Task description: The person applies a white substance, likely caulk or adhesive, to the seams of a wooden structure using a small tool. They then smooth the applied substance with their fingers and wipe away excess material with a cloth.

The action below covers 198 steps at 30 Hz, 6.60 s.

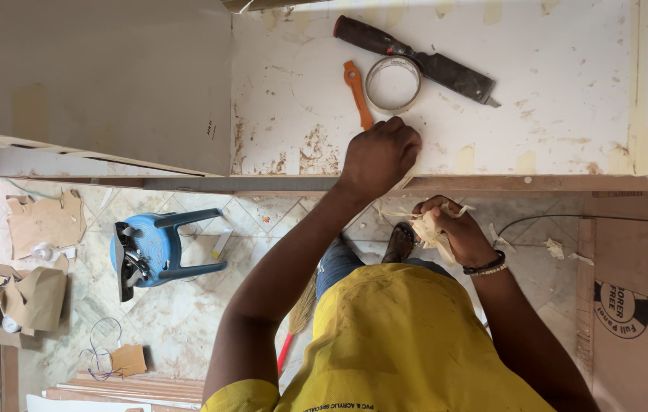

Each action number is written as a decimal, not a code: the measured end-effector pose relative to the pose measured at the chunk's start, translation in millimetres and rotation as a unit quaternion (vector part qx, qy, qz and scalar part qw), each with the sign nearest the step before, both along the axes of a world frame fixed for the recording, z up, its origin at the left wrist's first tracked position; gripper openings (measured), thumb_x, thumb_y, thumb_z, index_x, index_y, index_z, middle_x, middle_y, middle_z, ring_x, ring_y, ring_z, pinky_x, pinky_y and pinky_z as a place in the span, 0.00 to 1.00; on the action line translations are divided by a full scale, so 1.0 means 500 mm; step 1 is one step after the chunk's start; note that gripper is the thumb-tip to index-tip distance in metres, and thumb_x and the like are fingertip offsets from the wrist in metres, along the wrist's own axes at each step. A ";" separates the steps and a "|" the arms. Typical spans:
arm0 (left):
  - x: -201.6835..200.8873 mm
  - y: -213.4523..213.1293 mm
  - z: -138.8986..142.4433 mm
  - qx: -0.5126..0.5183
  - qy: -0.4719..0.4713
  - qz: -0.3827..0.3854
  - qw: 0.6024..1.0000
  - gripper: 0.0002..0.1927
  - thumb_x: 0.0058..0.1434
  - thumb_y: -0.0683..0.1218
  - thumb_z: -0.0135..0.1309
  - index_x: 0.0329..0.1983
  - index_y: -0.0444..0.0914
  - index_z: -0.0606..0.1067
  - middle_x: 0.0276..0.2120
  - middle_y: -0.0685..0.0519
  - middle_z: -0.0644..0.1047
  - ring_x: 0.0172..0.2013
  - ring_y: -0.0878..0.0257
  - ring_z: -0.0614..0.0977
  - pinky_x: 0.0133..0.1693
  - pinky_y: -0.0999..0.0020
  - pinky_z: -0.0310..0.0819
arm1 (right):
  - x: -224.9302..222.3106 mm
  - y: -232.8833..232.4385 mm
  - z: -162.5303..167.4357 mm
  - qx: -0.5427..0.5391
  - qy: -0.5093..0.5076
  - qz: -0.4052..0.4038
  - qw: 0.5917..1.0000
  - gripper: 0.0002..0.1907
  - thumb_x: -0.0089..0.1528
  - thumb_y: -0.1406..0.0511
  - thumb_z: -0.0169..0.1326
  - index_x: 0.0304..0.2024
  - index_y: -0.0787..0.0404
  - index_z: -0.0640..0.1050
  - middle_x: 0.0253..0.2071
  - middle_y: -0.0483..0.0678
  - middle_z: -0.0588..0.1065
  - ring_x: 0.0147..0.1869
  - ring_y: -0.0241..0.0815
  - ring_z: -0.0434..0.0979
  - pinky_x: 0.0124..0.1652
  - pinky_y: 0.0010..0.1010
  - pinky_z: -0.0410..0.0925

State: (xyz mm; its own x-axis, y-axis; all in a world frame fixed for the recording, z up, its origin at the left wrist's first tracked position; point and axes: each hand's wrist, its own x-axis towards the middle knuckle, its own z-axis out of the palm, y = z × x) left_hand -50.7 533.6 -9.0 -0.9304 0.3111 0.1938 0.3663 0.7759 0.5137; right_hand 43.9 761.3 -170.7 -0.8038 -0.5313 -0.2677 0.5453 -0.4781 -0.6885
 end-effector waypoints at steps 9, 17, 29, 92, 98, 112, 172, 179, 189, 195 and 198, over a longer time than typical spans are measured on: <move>0.086 0.005 -0.015 0.030 0.031 -0.025 0.999 0.05 0.67 0.44 0.52 0.42 0.37 0.72 0.38 0.47 0.72 0.37 0.53 0.79 0.40 0.57 0.75 | -0.008 -0.020 0.024 0.022 0.020 0.000 1.000 0.16 0.68 0.57 0.58 0.50 0.62 0.74 0.51 0.51 0.75 0.55 0.43 0.77 0.52 0.36 0.72; 0.185 0.004 -0.019 0.099 0.009 -0.014 0.995 0.06 0.69 0.44 0.52 0.47 0.39 0.73 0.47 0.50 0.75 0.48 0.51 0.79 0.48 0.56 0.76 | -0.026 -0.045 0.083 -0.065 -0.001 -0.003 0.998 0.31 0.67 0.53 0.53 0.67 0.63 0.68 0.56 0.46 0.75 0.59 0.37 0.74 0.56 0.32 0.69; 0.275 0.029 -0.145 0.008 -0.059 -0.084 0.995 0.16 0.57 0.39 0.55 0.50 0.39 0.75 0.54 0.45 0.73 0.50 0.49 0.78 0.50 0.56 0.74 | 0.015 -0.034 -0.096 -0.029 -0.102 0.026 0.994 0.13 0.75 0.61 0.54 0.55 0.64 0.72 0.44 0.48 0.76 0.45 0.39 0.75 0.41 0.32 0.69; 0.322 0.007 -0.337 0.539 -0.419 0.077 0.726 0.30 0.55 0.34 0.52 0.63 0.39 0.68 0.35 0.51 0.80 0.31 0.66 0.79 0.36 0.70 0.75 | -0.135 0.045 0.318 0.595 0.368 -0.096 0.708 0.14 0.64 0.65 0.57 0.53 0.58 0.77 0.52 0.51 0.71 0.50 0.46 0.75 0.51 0.38 0.71; 0.328 -0.025 -0.293 0.455 -0.439 -0.020 0.774 0.26 0.58 0.40 0.59 0.61 0.33 0.70 0.35 0.51 0.78 0.36 0.65 0.77 0.40 0.68 0.74 | -0.150 0.019 0.283 0.655 0.469 -0.106 0.583 0.08 0.61 0.68 0.60 0.43 0.58 0.79 0.41 0.48 0.77 0.51 0.51 0.73 0.52 0.44 0.68; 0.369 -0.035 -0.263 0.424 -0.410 0.014 0.807 0.25 0.70 0.58 0.54 0.54 0.32 0.75 0.44 0.48 0.80 0.48 0.61 0.77 0.53 0.67 0.71 | -0.110 -0.025 0.266 0.654 0.481 -0.232 0.536 0.04 0.65 0.66 0.65 0.38 0.55 0.81 0.38 0.46 0.77 0.45 0.45 0.76 0.44 0.37 0.70; 0.126 0.262 -0.188 0.374 -0.393 -0.060 0.838 0.33 0.65 0.68 0.48 0.48 0.34 0.80 0.49 0.40 0.81 0.56 0.53 0.78 0.58 0.57 0.68 | -0.181 0.225 0.325 0.551 0.534 -0.043 0.639 0.08 0.60 0.68 0.62 0.42 0.60 0.79 0.43 0.49 0.73 0.49 0.49 0.75 0.47 0.40 0.71; 0.130 0.275 -0.238 0.407 -0.401 -0.003 0.821 0.35 0.68 0.69 0.47 0.55 0.32 0.76 0.53 0.40 0.79 0.59 0.51 0.76 0.62 0.57 0.66 | -0.179 0.210 0.275 0.593 0.584 -0.104 0.545 0.10 0.59 0.70 0.61 0.40 0.60 0.75 0.40 0.50 0.71 0.47 0.51 0.73 0.49 0.45 0.69; 0.112 0.333 -0.251 0.487 -0.430 0.043 0.759 0.32 0.70 0.64 0.45 0.58 0.33 0.76 0.50 0.49 0.80 0.54 0.63 0.76 0.59 0.64 0.66 | -0.082 0.239 0.281 0.563 0.525 -0.040 0.637 0.08 0.64 0.66 0.58 0.41 0.63 0.73 0.39 0.51 0.72 0.39 0.47 0.74 0.39 0.37 0.70; 0.106 0.336 -0.276 0.552 -0.335 -0.010 0.763 0.19 0.75 0.52 0.53 0.49 0.30 0.80 0.38 0.53 0.81 0.39 0.69 0.77 0.45 0.68 0.73 | -0.030 0.228 0.266 0.541 0.445 -0.080 0.709 0.07 0.66 0.63 0.55 0.44 0.60 0.77 0.40 0.48 0.75 0.37 0.41 0.77 0.35 0.32 0.71; 0.129 0.335 -0.284 0.377 -0.388 0.015 0.841 0.18 0.75 0.53 0.50 0.50 0.32 0.79 0.32 0.47 0.80 0.31 0.59 0.76 0.37 0.59 0.74 | 0.007 0.248 0.245 0.506 0.356 -0.058 0.783 0.10 0.66 0.61 0.55 0.44 0.61 0.77 0.36 0.47 0.75 0.33 0.37 0.77 0.33 0.30 0.71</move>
